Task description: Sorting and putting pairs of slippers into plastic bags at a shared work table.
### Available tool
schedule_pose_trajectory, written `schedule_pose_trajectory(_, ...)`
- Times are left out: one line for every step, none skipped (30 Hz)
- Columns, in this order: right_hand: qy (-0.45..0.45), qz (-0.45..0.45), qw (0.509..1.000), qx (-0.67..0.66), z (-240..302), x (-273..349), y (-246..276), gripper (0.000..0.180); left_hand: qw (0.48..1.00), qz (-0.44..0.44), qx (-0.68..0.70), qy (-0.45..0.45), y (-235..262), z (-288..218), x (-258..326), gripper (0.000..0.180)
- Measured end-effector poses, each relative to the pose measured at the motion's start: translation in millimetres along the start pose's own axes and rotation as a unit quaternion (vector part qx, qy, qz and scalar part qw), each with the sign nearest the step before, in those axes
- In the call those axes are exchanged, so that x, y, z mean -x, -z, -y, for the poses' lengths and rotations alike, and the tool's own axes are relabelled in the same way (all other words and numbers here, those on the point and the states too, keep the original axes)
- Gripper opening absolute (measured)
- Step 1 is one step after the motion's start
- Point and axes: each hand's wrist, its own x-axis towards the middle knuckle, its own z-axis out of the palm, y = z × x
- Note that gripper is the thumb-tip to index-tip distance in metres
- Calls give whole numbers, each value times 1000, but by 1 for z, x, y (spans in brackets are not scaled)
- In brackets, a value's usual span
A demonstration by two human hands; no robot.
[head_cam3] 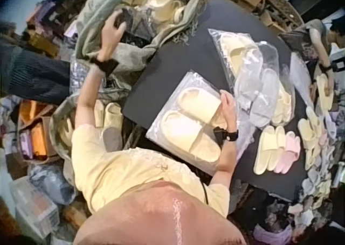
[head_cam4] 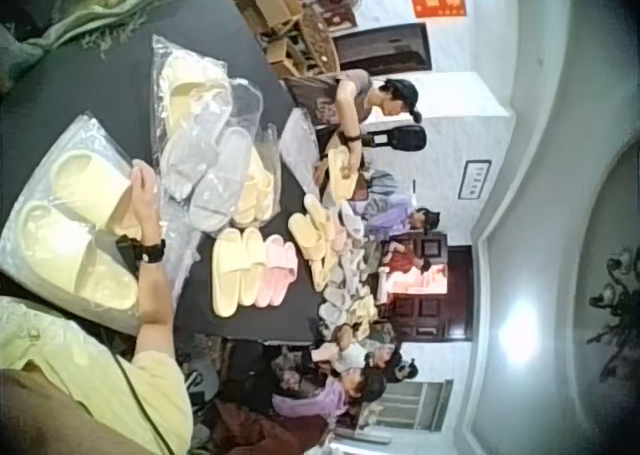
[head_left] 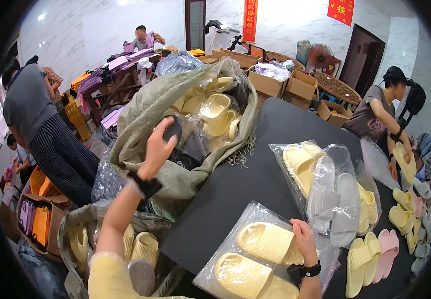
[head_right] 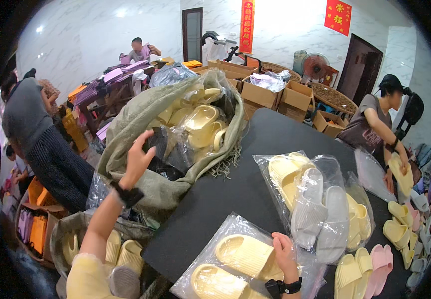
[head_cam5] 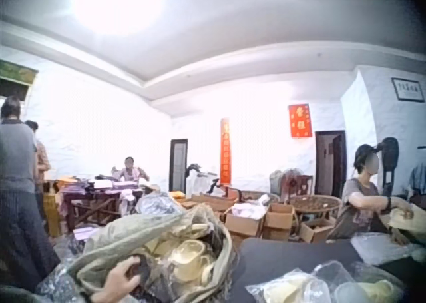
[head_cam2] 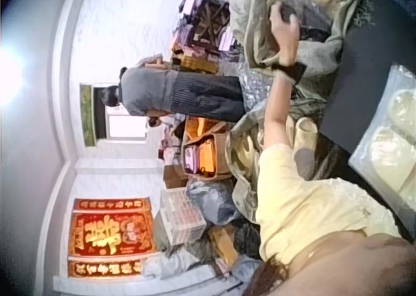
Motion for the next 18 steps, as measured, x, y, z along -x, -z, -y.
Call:
schedule_pose_trajectory(9, -4, 1000, 4, 1, -1, 0, 24, 996, -50, -39, 61, -24, 27, -13, 59)
schedule_pose_trajectory(8, -7, 1000, 8, 0, 0, 2, 24, 971, -21, -11, 237, -38, 40, -27, 73)
schedule_pose_trajectory(5, -7, 1000, 3, -2, 1, 2, 23, 915, 9, 14, 404, -48, 56, -35, 86)
schedule_pose_trajectory(11, 4, 1000, -9, -1, -2, -5, 23, 940, -69, -45, 331, -55, 107, -26, 97)
schedule_pose_trajectory(11, 0, 1000, -7, -5, -1, -5, 23, 941, -68, -41, 328, -60, 127, -22, 97)
schedule_pose_trajectory(8, 6, 1000, -2, -9, -1, -6, 23, 942, -39, 18, 332, -59, 140, -20, 97)
schedule_pose_trajectory(-3, 5, 1000, 8, -11, 1, -3, 23, 939, 0, 84, 333, -67, 120, -25, 98)
schedule_pose_trajectory(-7, -2, 1000, 10, -13, 2, 0, 23, 944, 40, 0, 327, -67, 100, -27, 87)
schedule_pose_trajectory(-7, -3, 1000, 6, -12, 2, -1, 23, 898, 147, 65, 410, -55, 105, -35, 67)
schedule_pose_trajectory(6, -2, 1000, 5, -11, 2, -2, 23, 864, 172, 182, 437, -51, 106, -30, 59)
schedule_pose_trajectory(18, 0, 1000, 4, -9, 1, -3, 23, 816, 195, 296, 457, -46, 106, -24, 51)
schedule_pose_trajectory(11, -2, 1000, 0, -7, 2, -4, 23, 825, 215, 238, 465, -42, 85, -24, 50)
schedule_pose_trajectory(4, -5, 1000, -3, -3, 3, -1, 23, 832, 233, 180, 471, -39, 63, -24, 49)
schedule_pose_trajectory(-2, -9, 1000, -7, 0, 2, 2, 23, 857, 206, 232, 412, -38, 47, -18, 47)
schedule_pose_trajectory(-3, -10, 1000, -10, -2, 1, 3, 23, 857, 208, 229, 412, -38, 46, -17, 47)
schedule_pose_trajectory(11, -5, 1000, 2, -5, 0, 2, 23, 894, 171, 166, 380, -40, 46, -16, 46)
schedule_pose_trajectory(26, -1, 1000, 14, -8, -1, 0, 23, 923, 134, 103, 345, -42, 48, -16, 45)
schedule_pose_trajectory(23, -3, 1000, 12, -8, -3, -2, 23, 959, 88, -19, 268, -45, 56, -16, 43)
